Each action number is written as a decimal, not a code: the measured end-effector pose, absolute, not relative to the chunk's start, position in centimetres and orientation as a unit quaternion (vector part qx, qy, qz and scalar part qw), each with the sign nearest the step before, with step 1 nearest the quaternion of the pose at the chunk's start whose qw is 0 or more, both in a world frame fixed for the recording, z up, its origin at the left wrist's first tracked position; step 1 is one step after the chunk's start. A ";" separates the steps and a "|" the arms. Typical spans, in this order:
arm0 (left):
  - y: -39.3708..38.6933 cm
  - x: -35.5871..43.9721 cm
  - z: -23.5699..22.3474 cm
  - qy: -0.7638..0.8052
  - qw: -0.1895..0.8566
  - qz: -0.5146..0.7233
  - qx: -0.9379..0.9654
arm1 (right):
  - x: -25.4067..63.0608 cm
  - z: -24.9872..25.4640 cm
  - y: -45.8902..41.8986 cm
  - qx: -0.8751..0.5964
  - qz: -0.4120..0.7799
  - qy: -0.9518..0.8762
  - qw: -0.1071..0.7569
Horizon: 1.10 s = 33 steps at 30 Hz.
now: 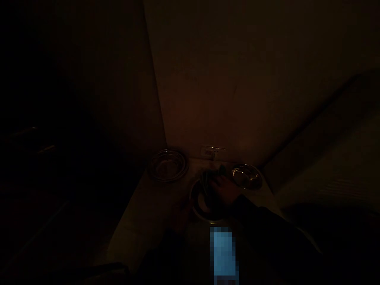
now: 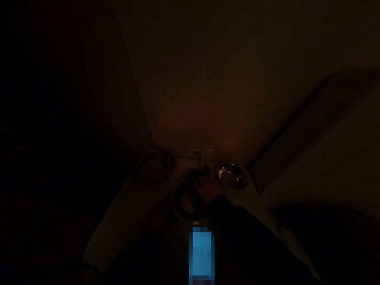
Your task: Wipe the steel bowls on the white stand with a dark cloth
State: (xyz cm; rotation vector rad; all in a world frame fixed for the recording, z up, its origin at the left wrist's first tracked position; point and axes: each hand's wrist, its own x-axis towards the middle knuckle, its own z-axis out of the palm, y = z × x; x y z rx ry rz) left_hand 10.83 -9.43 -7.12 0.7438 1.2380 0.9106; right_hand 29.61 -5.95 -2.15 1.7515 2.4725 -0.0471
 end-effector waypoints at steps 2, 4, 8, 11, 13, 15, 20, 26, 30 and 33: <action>-9.4 11.1 -6.9 0.558 0.652 0.393 0.330 | 27.9 -2.7 -5.8 0.603 -0.051 0.795 0.045; -9.3 11.2 -6.8 0.571 0.644 0.380 0.339 | 26.3 -3.4 -5.3 0.618 -0.102 0.779 0.021; -9.0 10.8 -7.1 0.562 0.625 0.390 0.375 | 24.7 -4.5 -5.0 0.584 -0.165 0.795 0.000; -9.0 10.7 -7.4 0.553 0.612 0.417 0.381 | 24.6 -4.8 -5.4 0.536 -0.204 0.819 0.017; -9.1 10.9 -7.6 0.539 0.621 0.428 0.375 | 24.7 -4.7 -5.6 0.541 -0.202 0.816 0.033; -9.3 11.2 -7.7 0.537 0.639 0.419 0.357 | 24.8 -4.6 -5.5 0.588 -0.169 0.791 0.036; -9.8 11.8 -8.0 0.545 0.658 0.404 0.327 | 24.9 -4.5 -4.7 0.702 -0.107 0.704 0.018; -9.2 11.2 -7.8 0.549 0.640 0.415 0.343 | 24.0 -4.4 -5.5 0.605 -0.167 0.778 -0.015; -9.2 11.0 -7.3 0.545 0.646 0.409 0.345 | 24.0 -4.6 -5.5 0.561 -0.212 0.799 -0.029; -9.4 11.1 -7.3 0.549 0.644 0.406 0.346 | 24.0 -4.8 -5.1 0.648 -0.196 0.731 -0.085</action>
